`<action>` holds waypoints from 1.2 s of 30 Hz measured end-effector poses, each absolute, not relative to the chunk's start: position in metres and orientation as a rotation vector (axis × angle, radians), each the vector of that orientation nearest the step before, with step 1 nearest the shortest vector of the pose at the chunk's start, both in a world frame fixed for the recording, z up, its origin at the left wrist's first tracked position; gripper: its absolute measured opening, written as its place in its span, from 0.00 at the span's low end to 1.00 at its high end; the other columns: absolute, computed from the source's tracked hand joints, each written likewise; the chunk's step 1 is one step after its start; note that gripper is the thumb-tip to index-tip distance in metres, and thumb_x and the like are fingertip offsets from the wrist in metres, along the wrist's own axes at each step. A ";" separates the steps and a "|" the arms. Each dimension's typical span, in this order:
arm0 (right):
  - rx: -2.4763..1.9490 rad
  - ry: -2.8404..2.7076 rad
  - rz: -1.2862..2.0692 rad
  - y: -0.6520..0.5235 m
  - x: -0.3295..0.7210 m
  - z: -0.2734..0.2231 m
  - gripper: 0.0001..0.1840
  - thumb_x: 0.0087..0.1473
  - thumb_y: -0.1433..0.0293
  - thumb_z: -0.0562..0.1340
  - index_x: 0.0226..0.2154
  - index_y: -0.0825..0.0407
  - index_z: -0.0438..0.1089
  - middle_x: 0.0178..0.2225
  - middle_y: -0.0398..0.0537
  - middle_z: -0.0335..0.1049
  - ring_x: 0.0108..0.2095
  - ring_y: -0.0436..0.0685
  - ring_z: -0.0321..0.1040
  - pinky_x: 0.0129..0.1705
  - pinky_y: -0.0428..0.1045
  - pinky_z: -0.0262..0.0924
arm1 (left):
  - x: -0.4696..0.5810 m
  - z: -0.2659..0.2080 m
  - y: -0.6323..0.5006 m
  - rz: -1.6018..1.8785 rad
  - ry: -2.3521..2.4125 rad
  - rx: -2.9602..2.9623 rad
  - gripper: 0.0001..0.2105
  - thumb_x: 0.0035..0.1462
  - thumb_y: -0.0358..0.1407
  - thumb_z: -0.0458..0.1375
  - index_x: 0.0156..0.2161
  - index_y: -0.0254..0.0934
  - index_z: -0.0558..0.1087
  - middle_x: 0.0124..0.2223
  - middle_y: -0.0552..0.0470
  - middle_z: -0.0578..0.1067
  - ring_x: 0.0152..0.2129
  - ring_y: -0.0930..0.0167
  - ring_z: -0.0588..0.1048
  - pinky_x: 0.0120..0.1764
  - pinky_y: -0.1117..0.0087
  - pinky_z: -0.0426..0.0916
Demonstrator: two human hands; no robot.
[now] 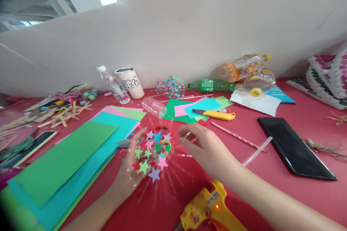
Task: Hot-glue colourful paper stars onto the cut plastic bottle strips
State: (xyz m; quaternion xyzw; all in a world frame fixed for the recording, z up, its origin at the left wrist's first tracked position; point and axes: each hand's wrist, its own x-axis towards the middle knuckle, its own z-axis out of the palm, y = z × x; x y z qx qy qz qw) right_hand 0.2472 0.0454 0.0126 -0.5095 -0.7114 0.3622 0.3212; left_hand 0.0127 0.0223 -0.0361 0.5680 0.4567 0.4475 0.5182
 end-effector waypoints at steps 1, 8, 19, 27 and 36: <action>-1.332 -1.877 0.944 0.046 0.247 0.013 0.09 0.57 0.71 0.56 0.39 0.48 0.69 0.31 0.41 0.71 0.21 0.47 0.62 0.21 0.44 0.58 | 0.013 -0.037 0.023 1.066 1.097 1.336 0.46 0.47 0.46 0.66 0.65 0.44 0.45 0.38 0.52 0.72 0.29 0.69 0.73 0.37 0.65 0.71; -1.298 -1.957 0.888 0.047 0.247 0.006 0.13 0.51 0.79 0.56 0.36 0.49 0.70 0.35 0.43 0.73 0.31 0.51 0.68 0.33 0.48 0.63 | 0.015 -0.042 0.031 0.940 1.073 1.093 0.49 0.48 0.38 0.66 0.66 0.43 0.36 0.30 0.57 0.73 0.23 0.71 0.75 0.30 0.68 0.71; -1.306 -2.058 0.863 0.032 0.242 0.016 0.22 0.42 0.86 0.54 0.35 0.48 0.71 0.31 0.42 0.71 0.27 0.49 0.65 0.29 0.45 0.61 | 0.012 -0.029 0.036 0.906 1.174 1.057 0.46 0.47 0.35 0.65 0.64 0.36 0.40 0.24 0.62 0.69 0.19 0.71 0.74 0.25 0.70 0.70; -1.287 -2.161 0.884 0.027 0.238 0.009 0.21 0.45 0.86 0.53 0.39 0.50 0.65 0.33 0.44 0.68 0.27 0.50 0.66 0.30 0.47 0.63 | 0.003 -0.004 0.034 0.927 1.414 1.294 0.19 0.56 0.38 0.53 0.52 0.38 0.61 0.44 0.47 0.73 0.30 0.69 0.76 0.35 0.67 0.70; -1.269 -2.158 0.893 0.024 0.239 0.005 0.21 0.45 0.86 0.53 0.38 0.48 0.60 0.33 0.44 0.67 0.28 0.52 0.66 0.32 0.49 0.62 | 0.000 -0.003 0.032 0.598 1.355 1.367 0.15 0.44 0.26 0.58 0.39 0.40 0.64 0.28 0.60 0.69 0.21 0.75 0.68 0.26 0.76 0.62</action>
